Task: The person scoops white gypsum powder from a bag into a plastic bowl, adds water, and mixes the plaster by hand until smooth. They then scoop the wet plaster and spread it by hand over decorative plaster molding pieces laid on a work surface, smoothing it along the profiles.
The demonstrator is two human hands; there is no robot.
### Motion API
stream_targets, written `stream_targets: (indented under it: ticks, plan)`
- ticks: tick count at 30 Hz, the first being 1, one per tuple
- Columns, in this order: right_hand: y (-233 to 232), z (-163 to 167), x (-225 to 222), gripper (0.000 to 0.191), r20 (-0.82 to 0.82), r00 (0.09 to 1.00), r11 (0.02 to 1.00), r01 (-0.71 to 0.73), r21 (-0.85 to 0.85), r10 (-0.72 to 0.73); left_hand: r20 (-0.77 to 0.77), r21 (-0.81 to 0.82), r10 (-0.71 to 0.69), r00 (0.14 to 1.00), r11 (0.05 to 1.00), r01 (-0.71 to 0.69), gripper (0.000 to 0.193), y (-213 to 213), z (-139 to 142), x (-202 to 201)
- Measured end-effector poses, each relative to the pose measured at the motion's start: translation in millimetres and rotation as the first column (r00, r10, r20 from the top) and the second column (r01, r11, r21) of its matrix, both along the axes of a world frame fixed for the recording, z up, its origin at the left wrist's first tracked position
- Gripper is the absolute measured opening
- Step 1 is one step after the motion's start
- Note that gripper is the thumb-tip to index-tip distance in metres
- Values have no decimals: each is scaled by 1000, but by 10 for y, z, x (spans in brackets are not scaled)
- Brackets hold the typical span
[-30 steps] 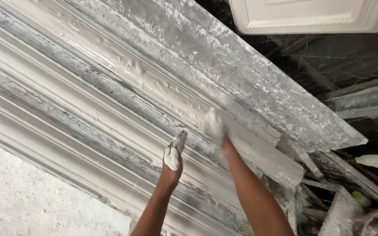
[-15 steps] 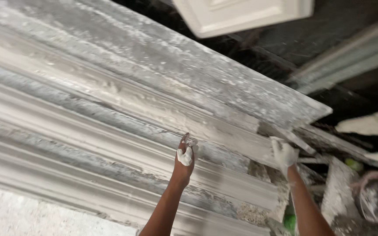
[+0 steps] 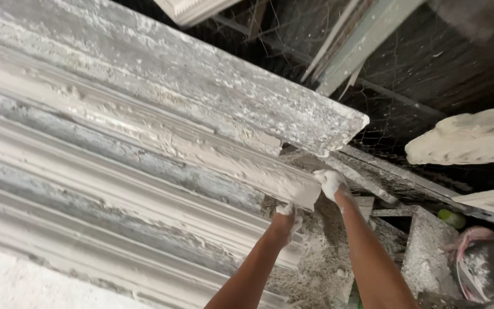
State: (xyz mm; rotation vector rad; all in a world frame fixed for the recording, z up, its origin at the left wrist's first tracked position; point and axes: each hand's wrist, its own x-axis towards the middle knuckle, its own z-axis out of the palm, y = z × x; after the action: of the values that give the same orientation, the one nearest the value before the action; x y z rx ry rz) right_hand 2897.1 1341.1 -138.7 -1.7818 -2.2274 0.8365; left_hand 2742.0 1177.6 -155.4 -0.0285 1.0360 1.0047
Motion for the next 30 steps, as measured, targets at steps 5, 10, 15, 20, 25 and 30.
stream_targets:
  ticks: [5, 10, 15, 20, 25, 30]
  plan:
    - [-105, -25, 25, 29, 69, 995, 995, -65, -73, 70, -159, 123, 277, 948, 958, -260, 45, 135, -31, 310]
    - [-171, -58, -44, 29, -24, 996, 993, -88, 85, 90, -488, 242, 237, 840, 961, -131, 53, 147, 78, 288]
    - [-11, -155, -94, 27, 60, 997, 996, -54, -71, 58, -387, -122, 118, 915, 977, -177, 46, 172, 210, 303]
    - [114, -192, -118, 31, 52, 991, 983, -112, -143, 121, -426, -6, 199, 882, 975, -223, 36, 60, 214, 289]
    - [149, -234, -113, 35, 123, 991, 977, -27, -210, 54, -426, -41, 160, 891, 980, -195, 30, 54, 193, 241]
    - [107, -273, -41, 35, 214, 973, 987, -58, -147, 89, -128, -11, 386, 913, 920, -391, 29, 55, 169, 235]
